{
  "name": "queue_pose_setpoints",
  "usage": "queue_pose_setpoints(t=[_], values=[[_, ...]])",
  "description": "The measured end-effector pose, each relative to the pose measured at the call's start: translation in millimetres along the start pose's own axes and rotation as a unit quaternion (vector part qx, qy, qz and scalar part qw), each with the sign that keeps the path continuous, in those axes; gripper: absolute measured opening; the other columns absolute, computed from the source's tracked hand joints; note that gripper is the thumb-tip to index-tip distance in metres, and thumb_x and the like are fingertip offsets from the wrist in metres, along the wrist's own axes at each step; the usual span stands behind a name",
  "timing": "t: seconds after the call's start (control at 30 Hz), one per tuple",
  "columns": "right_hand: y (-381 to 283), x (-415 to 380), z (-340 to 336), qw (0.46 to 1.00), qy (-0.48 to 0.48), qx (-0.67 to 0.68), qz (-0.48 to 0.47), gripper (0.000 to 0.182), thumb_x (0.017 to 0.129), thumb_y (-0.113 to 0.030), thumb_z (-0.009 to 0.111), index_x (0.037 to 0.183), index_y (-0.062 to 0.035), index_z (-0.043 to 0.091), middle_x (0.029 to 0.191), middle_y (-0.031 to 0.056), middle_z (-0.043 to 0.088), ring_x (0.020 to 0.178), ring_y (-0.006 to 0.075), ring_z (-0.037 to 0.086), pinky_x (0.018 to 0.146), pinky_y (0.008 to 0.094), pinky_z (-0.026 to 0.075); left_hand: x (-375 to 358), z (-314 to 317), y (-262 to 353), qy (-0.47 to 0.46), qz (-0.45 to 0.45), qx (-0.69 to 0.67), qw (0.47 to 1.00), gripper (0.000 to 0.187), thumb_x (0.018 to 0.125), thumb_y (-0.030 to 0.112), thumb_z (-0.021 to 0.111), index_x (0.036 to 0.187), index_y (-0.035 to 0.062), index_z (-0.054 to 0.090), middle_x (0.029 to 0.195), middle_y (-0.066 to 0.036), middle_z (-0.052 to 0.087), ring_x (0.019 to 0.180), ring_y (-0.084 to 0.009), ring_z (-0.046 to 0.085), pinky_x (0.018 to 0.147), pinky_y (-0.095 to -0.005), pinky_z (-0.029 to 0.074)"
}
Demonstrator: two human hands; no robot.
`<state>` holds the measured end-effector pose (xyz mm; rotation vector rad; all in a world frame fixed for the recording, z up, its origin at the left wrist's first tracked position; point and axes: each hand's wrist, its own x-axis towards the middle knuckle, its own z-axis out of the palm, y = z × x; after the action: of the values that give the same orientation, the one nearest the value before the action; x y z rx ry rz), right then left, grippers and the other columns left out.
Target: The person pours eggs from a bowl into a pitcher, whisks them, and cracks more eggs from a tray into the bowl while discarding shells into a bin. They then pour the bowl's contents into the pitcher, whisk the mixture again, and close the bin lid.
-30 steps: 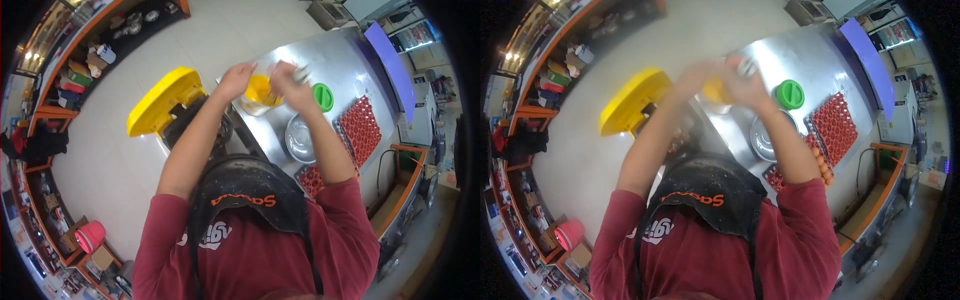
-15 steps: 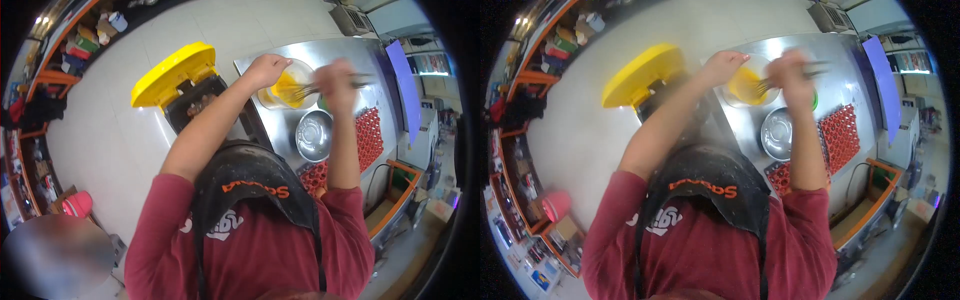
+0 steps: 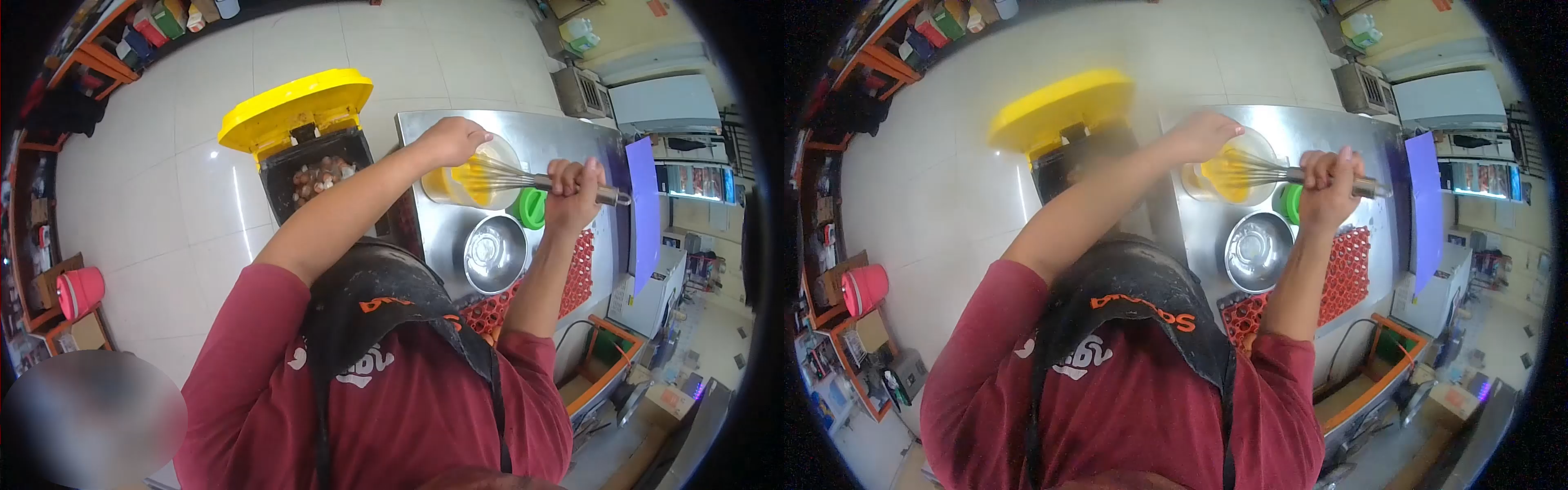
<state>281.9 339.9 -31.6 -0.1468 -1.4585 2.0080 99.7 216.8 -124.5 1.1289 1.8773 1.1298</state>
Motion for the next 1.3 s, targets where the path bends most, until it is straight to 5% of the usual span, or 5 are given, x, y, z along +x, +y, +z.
queue_pose_setpoints(t=[0.13, 0.27, 0.5, 0.6, 1.3], values=[[37.5, -23.2, 23.8, 0.934, 0.055, -0.353, -0.027, 0.036, 0.104, -0.018, 0.053, 0.07, -0.0142, 0.042, 0.056, -0.0032, 0.039, 0.05, 0.0086, 0.036, 0.052, 0.027, 0.036, -9.1, -8.6, 22.4, 0.036, 0.008, -0.019, 0.999, 0.043, 0.102, 0.041, 0.05, 0.116, 0.0062, 0.072, 0.116, -0.021, 0.069, 0.109, -0.0373, 0.064, 0.097, -0.0432, 0.049], [-3.9, 7.9, -9.6, 1.0, 0.026, -0.004, -0.009, 0.034, 0.103, -0.016, 0.055, 0.071, -0.013, 0.047, 0.054, -0.0047, 0.038, 0.05, 0.0104, 0.04, 0.057, 0.0276, 0.042, -11.1, -7.3, 17.6, 0.034, 0.009, -0.024, 0.999, 0.041, 0.102, 0.04, 0.052, 0.117, 0.0082, 0.072, 0.113, -0.02, 0.07, 0.107, -0.0368, 0.065, 0.095, -0.0428, 0.05], [-3.4, 2.5, 4.2, 0.993, 0.104, -0.029, -0.057, 0.034, 0.103, -0.024, 0.055, 0.072, -0.0125, 0.049, 0.059, -0.0029, 0.04, 0.051, 0.0087, 0.038, 0.052, 0.0295, 0.039, -10.9, -1.3, 12.4, 0.036, 0.015, 0.001, 0.999, 0.043, 0.101, 0.042, 0.052, 0.118, 0.0072, 0.072, 0.114, -0.021, 0.07, 0.108, -0.0372, 0.065, 0.095, -0.0417, 0.05], [71.6, -25.3, 24.8, 0.865, 0.288, -0.41, 0.028, 0.038, 0.104, -0.022, 0.052, 0.068, -0.014, 0.044, 0.053, -0.0033, 0.035, 0.047, 0.0088, 0.034, 0.051, 0.0276, 0.035, -0.2, -2.0, 14.7, 0.02, 0.034, 0.026, 0.999, 0.044, 0.101, 0.043, 0.051, 0.115, 0.0069, 0.072, 0.113, -0.022, 0.07, 0.107, -0.039, 0.065, 0.093, -0.0422, 0.05], [39.7, -38.4, -28.7, 0.983, 0.082, -0.097, 0.132, 0.026, 0.1, -0.022, 0.059, 0.077, -0.0102, 0.053, 0.063, -0.0003, 0.049, 0.064, 0.012, 0.051, 0.061, 0.0289, 0.044, -1.9, 8.0, 18.4, 0.022, 0.083, 0.166, 0.982, 0.043, 0.101, 0.042, 0.048, 0.106, 0.0077, 0.075, 0.106, -0.022, 0.071, 0.101, -0.0404, 0.065, 0.091, -0.0502, 0.05]])
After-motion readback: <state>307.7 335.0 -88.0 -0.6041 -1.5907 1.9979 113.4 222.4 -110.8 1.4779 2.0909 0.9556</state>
